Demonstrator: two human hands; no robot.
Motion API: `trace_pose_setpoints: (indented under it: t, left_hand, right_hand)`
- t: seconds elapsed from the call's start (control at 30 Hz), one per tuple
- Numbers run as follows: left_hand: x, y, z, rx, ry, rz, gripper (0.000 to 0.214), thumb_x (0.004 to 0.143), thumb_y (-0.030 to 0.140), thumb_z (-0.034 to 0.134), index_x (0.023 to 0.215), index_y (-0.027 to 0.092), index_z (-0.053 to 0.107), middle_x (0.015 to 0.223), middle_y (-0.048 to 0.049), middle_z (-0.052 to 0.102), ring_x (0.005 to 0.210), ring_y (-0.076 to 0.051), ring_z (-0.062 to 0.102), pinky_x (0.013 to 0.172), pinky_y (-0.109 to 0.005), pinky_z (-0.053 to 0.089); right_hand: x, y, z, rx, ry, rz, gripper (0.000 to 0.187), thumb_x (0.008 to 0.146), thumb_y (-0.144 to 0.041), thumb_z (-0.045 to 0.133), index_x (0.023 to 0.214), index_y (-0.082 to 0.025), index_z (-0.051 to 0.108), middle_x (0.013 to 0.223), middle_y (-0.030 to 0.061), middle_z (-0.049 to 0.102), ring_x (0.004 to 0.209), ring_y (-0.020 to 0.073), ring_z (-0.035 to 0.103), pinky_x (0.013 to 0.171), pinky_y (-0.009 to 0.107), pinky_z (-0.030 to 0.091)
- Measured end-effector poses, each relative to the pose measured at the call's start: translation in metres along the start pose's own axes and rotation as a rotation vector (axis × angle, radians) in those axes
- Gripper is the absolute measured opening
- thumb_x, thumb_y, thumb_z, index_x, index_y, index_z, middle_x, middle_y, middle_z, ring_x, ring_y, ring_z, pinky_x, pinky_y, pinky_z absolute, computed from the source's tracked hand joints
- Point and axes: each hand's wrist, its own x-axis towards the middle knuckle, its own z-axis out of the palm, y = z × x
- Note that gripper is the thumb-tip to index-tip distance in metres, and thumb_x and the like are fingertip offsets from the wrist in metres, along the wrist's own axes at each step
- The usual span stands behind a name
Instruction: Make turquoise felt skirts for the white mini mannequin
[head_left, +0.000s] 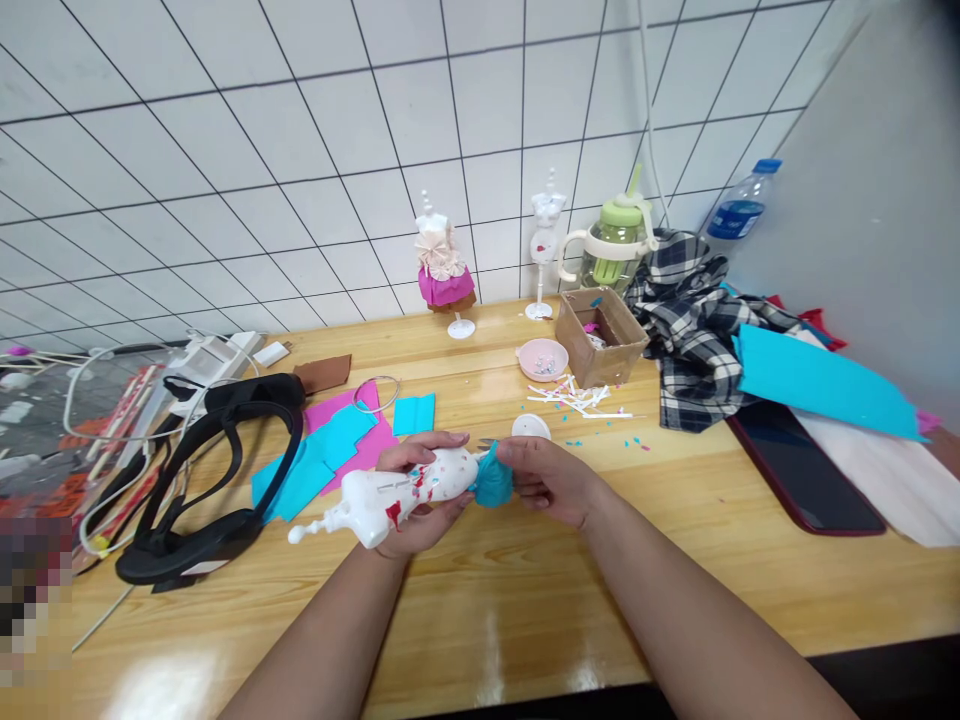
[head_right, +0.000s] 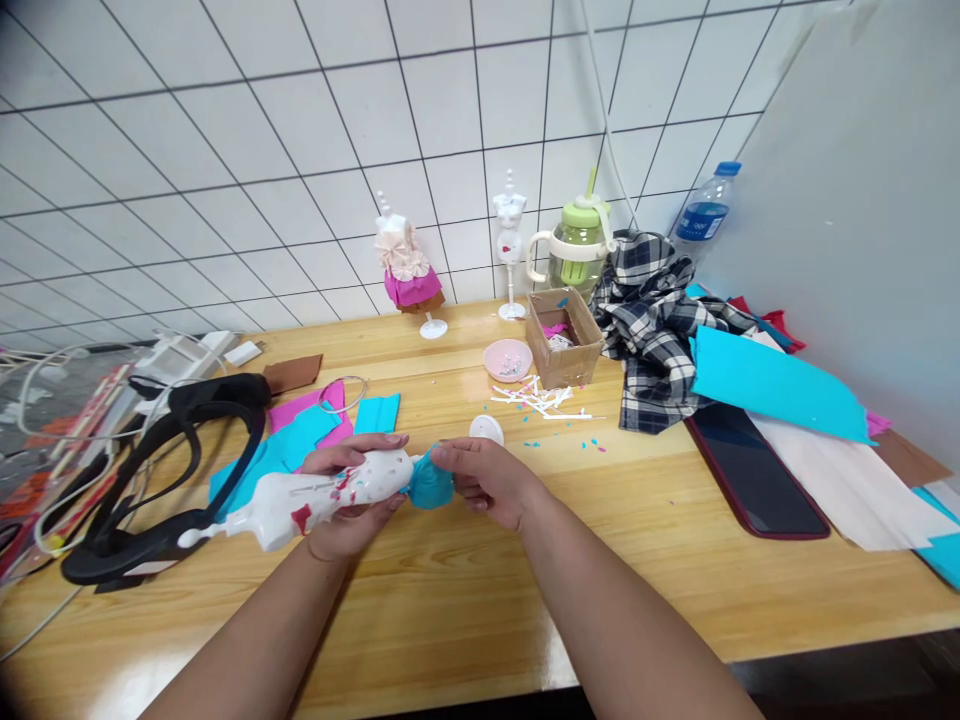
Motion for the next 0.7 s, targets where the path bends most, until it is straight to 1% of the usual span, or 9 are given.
trace_pose_setpoints:
  t: [0.1,0.23,0.3,0.33,0.43,0.5,0.53,0.6,0.7]
  left_hand:
    - [0.0,0.001,0.0,0.0,-0.003,0.001,0.058,0.061,-0.001,0.074,0.105,0.022,0.046,0.11,-0.0086,0.063,0.102,-0.025,0.065,0.08,-0.04,0.058]
    - [-0.002,0.0,0.002,-0.011,0.026,-0.021,0.056,0.062,-0.001,0.074,0.104,0.022,0.045,0.108,-0.008,0.064,0.101,-0.025,0.065,0.081,-0.04,0.057]
    - [-0.002,-0.001,0.004,-0.011,0.096,-0.061,0.054,0.063,0.002,0.075,0.103,0.023,0.044,0.106,-0.0066,0.064,0.1,-0.024,0.065,0.084,-0.042,0.056]
    - [0.0,-0.002,0.004,-0.008,0.159,-0.09,0.052,0.065,0.003,0.075,0.102,0.023,0.044,0.105,-0.0057,0.065,0.1,-0.023,0.065,0.086,-0.043,0.055]
    - [0.017,0.0,-0.001,0.06,0.383,-0.188,0.047,0.07,0.012,0.075,0.103,0.023,0.045,0.1,-0.0037,0.064,0.098,-0.021,0.065,0.089,-0.042,0.053]
    - [0.041,0.003,-0.009,0.203,0.428,-0.25,0.046,0.068,0.019,0.077,0.103,0.022,0.047,0.096,-0.0032,0.065,0.092,-0.021,0.066,0.085,-0.038,0.053]
    - [0.056,0.006,-0.012,0.304,0.394,-0.299,0.042,0.068,0.024,0.078,0.099,0.021,0.05,0.095,-0.0042,0.066,0.091,-0.021,0.066,0.082,-0.036,0.054]
    - [0.088,0.009,-0.017,0.532,0.257,-0.391,0.033,0.07,0.034,0.075,0.091,0.018,0.055,0.091,-0.0051,0.067,0.082,-0.021,0.065,0.076,-0.035,0.053]
    - [0.13,0.001,-0.012,0.694,0.142,-0.434,0.036,0.072,0.04,0.072,0.095,0.018,0.056,0.091,-0.0058,0.068,0.082,-0.022,0.064,0.074,-0.035,0.051]
  right_hand:
    - [0.0,0.002,-0.001,0.031,-0.022,0.0,0.036,0.065,-0.04,0.079,0.072,-0.018,0.052,0.047,-0.0118,0.03,0.042,0.0028,0.012,0.037,0.018,0.006]
    - [-0.001,0.003,-0.001,0.068,-0.053,0.058,0.036,0.066,-0.041,0.078,0.07,-0.018,0.051,0.045,-0.0122,0.026,0.042,0.0033,0.01,0.036,0.018,0.007]
    - [-0.001,0.001,-0.001,0.05,-0.033,0.044,0.033,0.068,-0.043,0.075,0.071,-0.018,0.053,0.046,-0.0119,0.026,0.042,0.0039,0.01,0.036,0.018,0.007]
    - [-0.001,-0.001,-0.002,0.041,0.006,-0.012,0.031,0.071,-0.044,0.073,0.075,-0.018,0.056,0.046,-0.0115,0.027,0.042,0.0043,0.011,0.036,0.018,0.008]
    - [0.0,-0.008,-0.008,0.047,0.265,-0.361,0.029,0.076,-0.045,0.065,0.087,-0.018,0.063,0.048,-0.0107,0.028,0.041,0.0053,0.013,0.035,0.019,0.01]
    - [0.003,-0.012,-0.015,0.072,0.486,-0.575,0.026,0.076,-0.043,0.063,0.084,-0.019,0.063,0.048,-0.011,0.025,0.04,0.0054,0.013,0.036,0.02,0.01]
    - [0.004,-0.013,-0.019,0.071,0.583,-0.635,0.024,0.076,-0.042,0.062,0.081,-0.019,0.062,0.047,-0.0111,0.024,0.04,0.0054,0.012,0.037,0.021,0.01]
    - [0.008,-0.014,-0.027,0.009,0.73,-0.692,0.022,0.076,-0.042,0.06,0.076,-0.019,0.06,0.047,-0.0109,0.025,0.039,0.0061,0.015,0.038,0.022,0.012]
    - [0.013,-0.012,-0.035,-0.2,0.872,-0.779,0.024,0.078,-0.042,0.055,0.074,-0.019,0.061,0.048,-0.0075,0.038,0.043,0.0093,0.029,0.044,0.024,0.024]
